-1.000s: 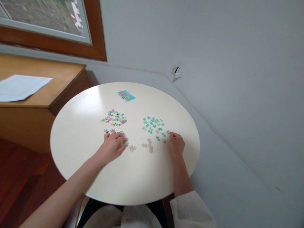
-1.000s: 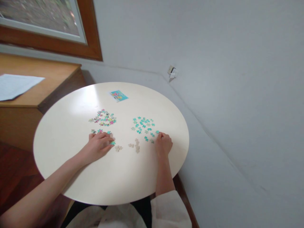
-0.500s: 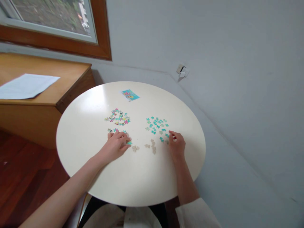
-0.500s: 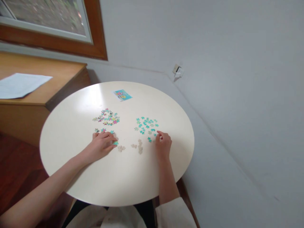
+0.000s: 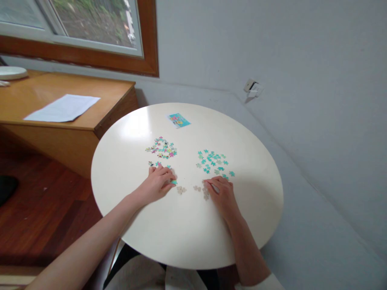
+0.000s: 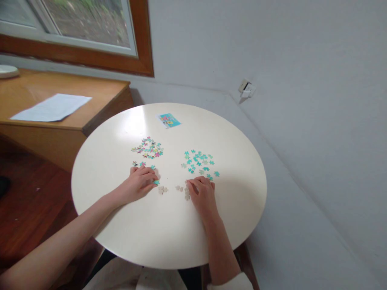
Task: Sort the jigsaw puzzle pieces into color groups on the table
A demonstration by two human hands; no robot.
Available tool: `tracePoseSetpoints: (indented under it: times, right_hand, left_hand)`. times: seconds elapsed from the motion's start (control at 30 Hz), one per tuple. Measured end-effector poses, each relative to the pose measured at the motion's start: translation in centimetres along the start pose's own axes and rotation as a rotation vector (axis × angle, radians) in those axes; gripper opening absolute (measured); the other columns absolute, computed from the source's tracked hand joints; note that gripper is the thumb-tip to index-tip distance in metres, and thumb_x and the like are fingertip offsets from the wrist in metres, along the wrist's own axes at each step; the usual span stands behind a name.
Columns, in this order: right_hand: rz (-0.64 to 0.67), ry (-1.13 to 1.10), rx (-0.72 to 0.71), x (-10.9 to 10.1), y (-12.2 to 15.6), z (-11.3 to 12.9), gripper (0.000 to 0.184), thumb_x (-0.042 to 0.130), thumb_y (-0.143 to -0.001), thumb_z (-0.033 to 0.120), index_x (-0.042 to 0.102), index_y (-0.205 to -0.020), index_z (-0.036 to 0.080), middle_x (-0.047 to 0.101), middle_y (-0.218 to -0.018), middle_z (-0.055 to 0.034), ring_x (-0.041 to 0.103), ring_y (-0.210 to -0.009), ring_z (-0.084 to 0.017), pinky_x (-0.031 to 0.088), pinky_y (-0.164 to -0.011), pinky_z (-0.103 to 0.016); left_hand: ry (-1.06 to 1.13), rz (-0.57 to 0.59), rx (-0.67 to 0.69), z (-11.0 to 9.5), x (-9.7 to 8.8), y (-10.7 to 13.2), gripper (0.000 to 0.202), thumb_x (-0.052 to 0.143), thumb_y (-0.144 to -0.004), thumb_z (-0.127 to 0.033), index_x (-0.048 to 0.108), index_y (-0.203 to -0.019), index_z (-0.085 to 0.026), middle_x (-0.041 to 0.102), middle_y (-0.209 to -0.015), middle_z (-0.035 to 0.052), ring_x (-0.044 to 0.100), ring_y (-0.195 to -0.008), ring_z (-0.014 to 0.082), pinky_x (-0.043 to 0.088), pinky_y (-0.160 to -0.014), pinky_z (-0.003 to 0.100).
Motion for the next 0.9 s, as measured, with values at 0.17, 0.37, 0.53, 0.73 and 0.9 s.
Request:
tracePoseSetpoints:
  times: [0.17, 0.37, 0.53, 0.73, 0.9]
  right_hand:
    - [-0.007, -0.015, 0.015, -0.05, 0.03, -0.09, 0.023, 0.048, -0.085, 0.031, 0.069, -0.081, 0.024, 0.064, -0.081, -0.0025, 0.058, -0.082, -0.017, 0.033, -0.076, -0.033]
    - [-0.002, -0.028, 0.053, 0.07, -0.07, -0.39, 0.016, 0.053, -0.082, 0.03, 0.068, -0.08, 0.023, 0.065, -0.081, -0.0019, 0.059, -0.082, -0.018, 0.033, -0.076, -0.033]
    - [-0.017, -0.015, 0.056, 0.08, 0.01, -0.63, 0.019, 0.053, -0.082, 0.031, 0.068, -0.088, 0.022, 0.065, -0.081, -0.0032, 0.059, -0.082, -0.019, 0.034, -0.077, -0.034]
    - [-0.003, -0.046, 0.076, 0.02, -0.1, -0.59, 0.017, 0.052, -0.081, 0.031, 0.067, -0.081, 0.022, 0.065, -0.081, -0.0038, 0.059, -0.082, -0.02, 0.035, -0.076, -0.034]
    - [-0.014, -0.128, 0.06, -0.32, -0.23, -0.21, 0.014, 0.053, -0.078, 0.029, 0.063, -0.08, 0.02, 0.065, -0.079, -0.0036, 0.058, -0.075, -0.018, 0.037, -0.075, -0.033]
  left_hand:
    - [0.016, 0.018, 0.009, -0.25, 0.01, 0.08, 0.015, 0.046, -0.082, -0.025, 0.058, -0.09, -0.02, 0.059, -0.095, 0.0075, 0.049, -0.092, 0.023, 0.03, -0.08, 0.039]
    - [0.01, 0.026, 0.002, -0.55, -0.08, -0.04, 0.013, 0.045, -0.082, -0.023, 0.057, -0.086, -0.019, 0.059, -0.093, 0.0076, 0.049, -0.091, 0.0227, 0.029, -0.08, 0.04]
    - [0.0, 0.018, 0.001, -0.47, -0.11, 0.07, 0.016, 0.046, -0.083, -0.026, 0.057, -0.091, -0.019, 0.059, -0.095, 0.0079, 0.05, -0.091, 0.0231, 0.029, -0.08, 0.041]
    - [0.01, 0.028, -0.006, -0.35, 0.02, 0.11, 0.018, 0.05, -0.081, -0.031, 0.058, -0.092, -0.019, 0.059, -0.097, 0.0075, 0.049, -0.091, 0.0231, 0.028, -0.081, 0.041]
    - [0.024, 0.044, -0.017, -0.28, 0.16, -0.03, 0.013, 0.051, -0.08, -0.028, 0.057, -0.088, -0.02, 0.059, -0.096, 0.0061, 0.049, -0.094, 0.0235, 0.028, -0.082, 0.041]
Point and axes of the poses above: each hand's wrist, its own y-axis away from the middle knuckle, its own x-axis out of the palm, z = x × y, the point moved 10 cm from there along -y, towards the middle knuckle
